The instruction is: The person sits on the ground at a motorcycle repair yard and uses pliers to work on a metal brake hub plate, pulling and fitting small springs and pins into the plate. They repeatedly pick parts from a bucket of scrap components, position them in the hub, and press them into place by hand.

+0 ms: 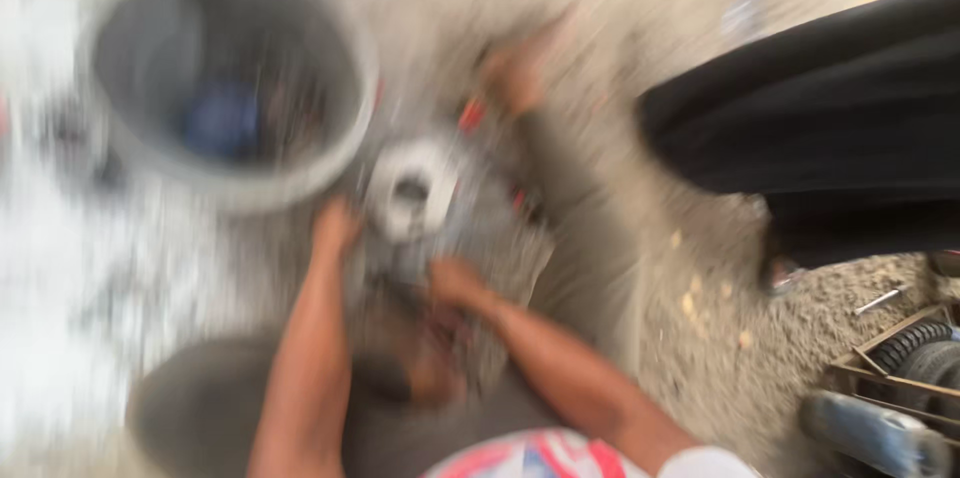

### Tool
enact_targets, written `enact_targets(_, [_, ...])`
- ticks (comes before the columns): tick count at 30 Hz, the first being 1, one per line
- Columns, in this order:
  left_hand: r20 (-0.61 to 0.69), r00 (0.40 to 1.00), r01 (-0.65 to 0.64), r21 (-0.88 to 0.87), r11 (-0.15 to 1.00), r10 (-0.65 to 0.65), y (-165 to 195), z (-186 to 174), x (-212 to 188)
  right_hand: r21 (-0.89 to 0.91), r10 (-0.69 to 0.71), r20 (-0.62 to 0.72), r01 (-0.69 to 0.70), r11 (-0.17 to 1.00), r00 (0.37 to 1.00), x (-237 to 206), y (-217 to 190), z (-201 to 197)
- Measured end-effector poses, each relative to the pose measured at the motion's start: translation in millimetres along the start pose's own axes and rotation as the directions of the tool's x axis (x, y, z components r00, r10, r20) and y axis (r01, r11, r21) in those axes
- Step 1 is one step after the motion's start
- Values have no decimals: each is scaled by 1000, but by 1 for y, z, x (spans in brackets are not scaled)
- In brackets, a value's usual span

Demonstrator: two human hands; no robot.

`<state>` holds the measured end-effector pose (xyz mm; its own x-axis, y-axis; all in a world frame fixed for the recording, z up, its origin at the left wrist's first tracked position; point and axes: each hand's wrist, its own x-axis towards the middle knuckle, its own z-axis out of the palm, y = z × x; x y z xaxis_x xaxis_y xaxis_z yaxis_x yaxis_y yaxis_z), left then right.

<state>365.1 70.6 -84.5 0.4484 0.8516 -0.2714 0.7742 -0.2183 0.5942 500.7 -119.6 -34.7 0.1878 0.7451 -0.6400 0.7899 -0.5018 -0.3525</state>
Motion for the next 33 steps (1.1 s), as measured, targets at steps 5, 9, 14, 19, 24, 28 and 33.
enact_targets(5, [-44,999,-11,-126,992,6,23,-15,-9,274,15,-191,39,961,981,-29,21,-36])
enact_targets(9, [-49,998,-44,-109,993,39,24,-13,-9,361,76,-297,38,932,952,-24,28,-29])
enact_targets(14, [-61,996,-71,-98,993,65,20,-12,-17,466,184,-245,-51,884,952,-16,29,-18])
enact_targets(19, [24,1000,-17,57,998,15,24,-15,-20,554,203,-223,-48,831,954,-15,28,-24])
enact_targets(24, [115,993,-45,44,998,40,15,1,-12,638,200,-273,22,770,941,-6,24,-20])
enact_targets(28, [85,993,-89,91,992,82,5,7,-15,382,-41,-622,348,856,782,-3,31,-13])
enact_targets(33, [133,991,35,-47,998,-28,11,-6,-22,465,-39,-687,480,744,725,-2,27,-23])
